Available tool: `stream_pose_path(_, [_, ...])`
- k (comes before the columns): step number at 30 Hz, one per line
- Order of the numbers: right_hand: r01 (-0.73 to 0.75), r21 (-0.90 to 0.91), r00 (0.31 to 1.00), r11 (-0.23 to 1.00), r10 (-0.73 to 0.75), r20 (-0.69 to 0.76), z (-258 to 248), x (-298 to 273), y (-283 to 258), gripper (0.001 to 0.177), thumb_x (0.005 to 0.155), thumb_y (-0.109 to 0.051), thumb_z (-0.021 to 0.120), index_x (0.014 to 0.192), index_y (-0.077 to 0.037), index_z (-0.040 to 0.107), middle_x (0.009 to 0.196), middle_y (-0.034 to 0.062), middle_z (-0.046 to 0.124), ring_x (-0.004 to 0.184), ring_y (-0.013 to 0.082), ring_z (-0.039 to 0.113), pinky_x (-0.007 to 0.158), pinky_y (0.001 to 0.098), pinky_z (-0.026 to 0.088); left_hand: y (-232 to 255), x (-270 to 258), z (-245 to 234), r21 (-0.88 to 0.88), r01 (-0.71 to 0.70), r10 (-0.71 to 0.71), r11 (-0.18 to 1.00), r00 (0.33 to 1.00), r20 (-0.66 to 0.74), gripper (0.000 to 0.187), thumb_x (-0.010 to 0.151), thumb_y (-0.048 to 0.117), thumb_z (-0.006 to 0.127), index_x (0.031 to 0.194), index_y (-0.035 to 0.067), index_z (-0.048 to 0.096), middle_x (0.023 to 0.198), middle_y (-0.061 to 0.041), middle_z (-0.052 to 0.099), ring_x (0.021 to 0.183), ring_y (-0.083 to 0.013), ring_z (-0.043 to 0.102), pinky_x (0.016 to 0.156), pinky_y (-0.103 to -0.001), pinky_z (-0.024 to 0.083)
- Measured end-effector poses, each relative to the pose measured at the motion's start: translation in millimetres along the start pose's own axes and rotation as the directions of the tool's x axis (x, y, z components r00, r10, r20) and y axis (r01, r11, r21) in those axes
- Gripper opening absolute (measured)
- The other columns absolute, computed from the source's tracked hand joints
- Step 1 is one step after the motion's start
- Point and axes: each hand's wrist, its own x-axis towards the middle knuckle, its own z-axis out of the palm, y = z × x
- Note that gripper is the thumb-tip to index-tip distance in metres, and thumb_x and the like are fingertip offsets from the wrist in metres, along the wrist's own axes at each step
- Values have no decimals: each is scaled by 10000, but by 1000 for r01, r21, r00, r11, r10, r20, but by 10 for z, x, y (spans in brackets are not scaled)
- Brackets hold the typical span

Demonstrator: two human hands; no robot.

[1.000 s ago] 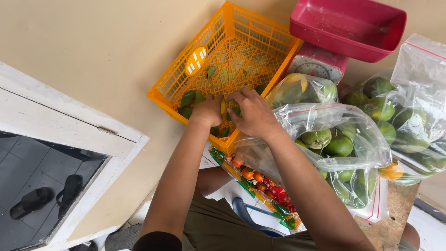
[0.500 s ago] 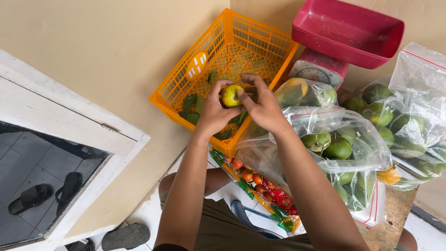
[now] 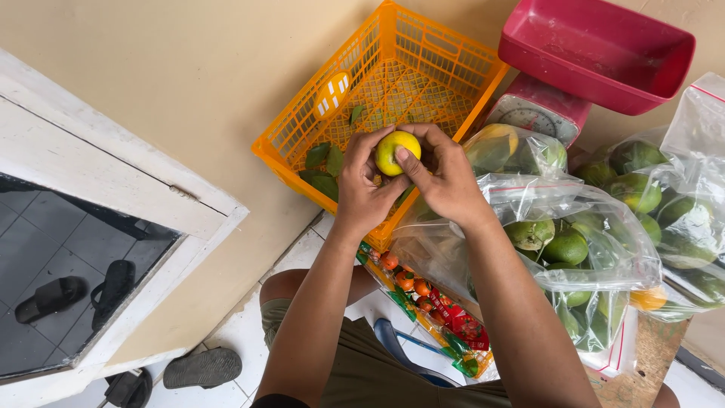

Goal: The person picks up green fruit from a container, puts them into plastic bags, adds a yellow fruit to one bag, and seals the bags by hand before placing them into a crate.

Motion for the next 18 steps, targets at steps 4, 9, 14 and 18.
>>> stream_pose_path(4, [16, -13, 1000, 1000, -16, 15, 4, -1, 46, 365, 1071, -196, 576, 1313, 77, 581, 964, 281, 676, 894, 350, 702, 789, 506, 593, 63, -20, 23, 67, -4, 5, 998, 1000, -19, 581, 876, 109, 844, 1394, 93, 583, 1096, -59, 478, 762, -127, 637, 591, -251, 510])
stream_pose_path(9, [-61, 169, 995, 984, 74, -73, -90, -39, 91, 455, 1147, -343, 303, 1360, -1, 515, 1030, 215, 586, 1018, 319, 627, 895, 547, 578, -16, -52, -5, 37, 42, -44, 998, 998, 53, 604, 931, 227, 822, 1435, 106, 513, 1136, -106, 539, 726, -179, 639, 590, -308, 461])
stream_pose_path(14, [-106, 113, 994, 988, 106, -1, -118, -20, 190, 495, 1144, -387, 284, 1362, -22, 537, 1012, 217, 564, 984, 337, 631, 862, 571, 581, 14, -50, -10, 36, 20, -23, 999, 996, 84, 703, 911, 271, 849, 1491, 137, 476, 1216, -118, 582, 825, -194, 678, 636, -318, 505])
stream_pose_path(18, [-161, 107, 984, 981, 152, 89, -84, -44, 48, 540, 1099, -450, 399, 1389, -2, 485, 967, 153, 540, 913, 260, 627, 835, 499, 588, -52, -42, -22, 49, -9, 5, 999, 995, 96, 584, 976, 306, 764, 1463, 128, 498, 1184, -97, 590, 864, -193, 690, 635, -298, 509])
